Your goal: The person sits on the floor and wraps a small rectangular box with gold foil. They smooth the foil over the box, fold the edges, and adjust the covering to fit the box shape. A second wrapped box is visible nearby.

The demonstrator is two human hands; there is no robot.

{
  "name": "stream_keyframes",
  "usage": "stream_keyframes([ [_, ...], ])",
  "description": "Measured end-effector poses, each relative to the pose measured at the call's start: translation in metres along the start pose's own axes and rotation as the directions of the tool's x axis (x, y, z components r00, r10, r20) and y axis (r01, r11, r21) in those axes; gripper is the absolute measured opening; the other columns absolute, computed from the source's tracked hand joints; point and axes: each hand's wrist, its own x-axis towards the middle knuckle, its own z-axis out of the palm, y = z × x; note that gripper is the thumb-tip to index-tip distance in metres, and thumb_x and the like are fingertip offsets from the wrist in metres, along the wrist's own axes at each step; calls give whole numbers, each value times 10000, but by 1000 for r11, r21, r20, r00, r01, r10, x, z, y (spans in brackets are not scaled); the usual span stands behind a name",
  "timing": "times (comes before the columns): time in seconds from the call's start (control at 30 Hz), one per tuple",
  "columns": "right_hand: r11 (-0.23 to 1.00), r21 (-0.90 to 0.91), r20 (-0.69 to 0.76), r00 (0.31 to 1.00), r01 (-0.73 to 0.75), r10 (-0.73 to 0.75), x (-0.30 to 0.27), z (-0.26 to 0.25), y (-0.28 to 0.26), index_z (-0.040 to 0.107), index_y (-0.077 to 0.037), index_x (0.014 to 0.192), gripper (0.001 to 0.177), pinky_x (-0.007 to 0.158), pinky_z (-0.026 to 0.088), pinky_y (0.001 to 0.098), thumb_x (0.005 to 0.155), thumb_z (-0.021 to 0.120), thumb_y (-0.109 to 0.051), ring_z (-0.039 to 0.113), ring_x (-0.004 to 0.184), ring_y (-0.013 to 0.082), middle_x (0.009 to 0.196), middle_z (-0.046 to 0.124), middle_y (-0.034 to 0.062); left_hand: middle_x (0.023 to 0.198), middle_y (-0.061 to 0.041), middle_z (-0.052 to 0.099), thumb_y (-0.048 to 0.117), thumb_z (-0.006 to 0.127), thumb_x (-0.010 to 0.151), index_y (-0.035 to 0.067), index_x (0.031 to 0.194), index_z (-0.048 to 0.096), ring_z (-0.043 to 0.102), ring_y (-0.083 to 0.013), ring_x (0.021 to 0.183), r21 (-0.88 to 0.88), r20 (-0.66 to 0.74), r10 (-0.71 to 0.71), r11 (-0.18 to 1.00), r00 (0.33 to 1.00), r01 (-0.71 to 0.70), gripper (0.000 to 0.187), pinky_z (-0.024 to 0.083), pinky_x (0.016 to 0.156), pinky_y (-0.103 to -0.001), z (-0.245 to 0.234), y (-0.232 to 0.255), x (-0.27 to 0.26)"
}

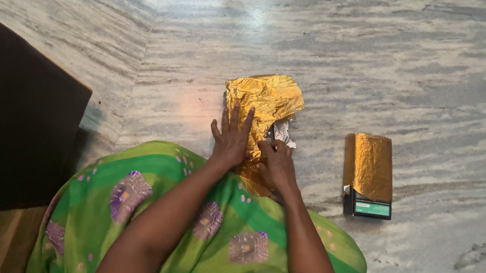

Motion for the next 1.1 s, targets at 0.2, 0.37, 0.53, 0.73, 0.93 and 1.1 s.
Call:
stream_keyframes([
  [0.2,999,-35,-14,1000,13,-13,-4,8,7,578,-185,1354,688,1010,470,488,718,824,-97,495,1225,423,1328,515,190,1669,-129,259,271,711,864,234,1580,340,157,-448,1539,219,27,204,954,979,-205,808,134,1129,-770,20,-8,-12],
  [0.37,1000,21,-23,1000,-1,2,1,16,21,634,-161,1300,615,1030,462,480,714,805,-87,502,1234,416,1315,547,180,1643,-162,306,224,587,939,217,1568,384,228,-461,1508,265,-21,248,935,969,-234,661,148,1127,-756,45,-13,-18],
  [0.53,995,89,-82,995,-48,55,5,23,33,680,-136,1244,501,964,500,473,759,808,-136,573,1152,394,1211,612,187,1630,-229,276,296,576,942,139,1566,338,241,-506,1481,199,-26,230,955,973,-221,686,147,1132,-762,50,-3,-25],
  [0.73,964,202,-69,980,-171,188,13,33,53,623,-127,1322,601,857,538,428,760,825,-193,654,976,333,1109,645,171,1640,-252,251,196,594,895,104,1583,315,214,-529,1486,294,29,207,933,978,-206,748,170,1131,-744,47,5,-26],
  [0.93,512,685,224,819,-518,529,27,61,81,564,-36,1291,528,583,463,330,904,763,-335,567,663,163,836,632,85,1648,-235,247,182,664,832,119,1587,312,205,-524,1499,223,55,186,955,981,-194,835,220,1102,-740,39,6,-25],
  [1.1,111,870,356,769,-480,531,32,84,108,641,41,1119,414,522,434,304,975,698,-343,552,590,132,783,620,50,1676,-169,266,161,704,804,180,1597,332,210,-479,1532,170,24,165,971,986,-167,876,253,1107,-741,24,10,-29],
])
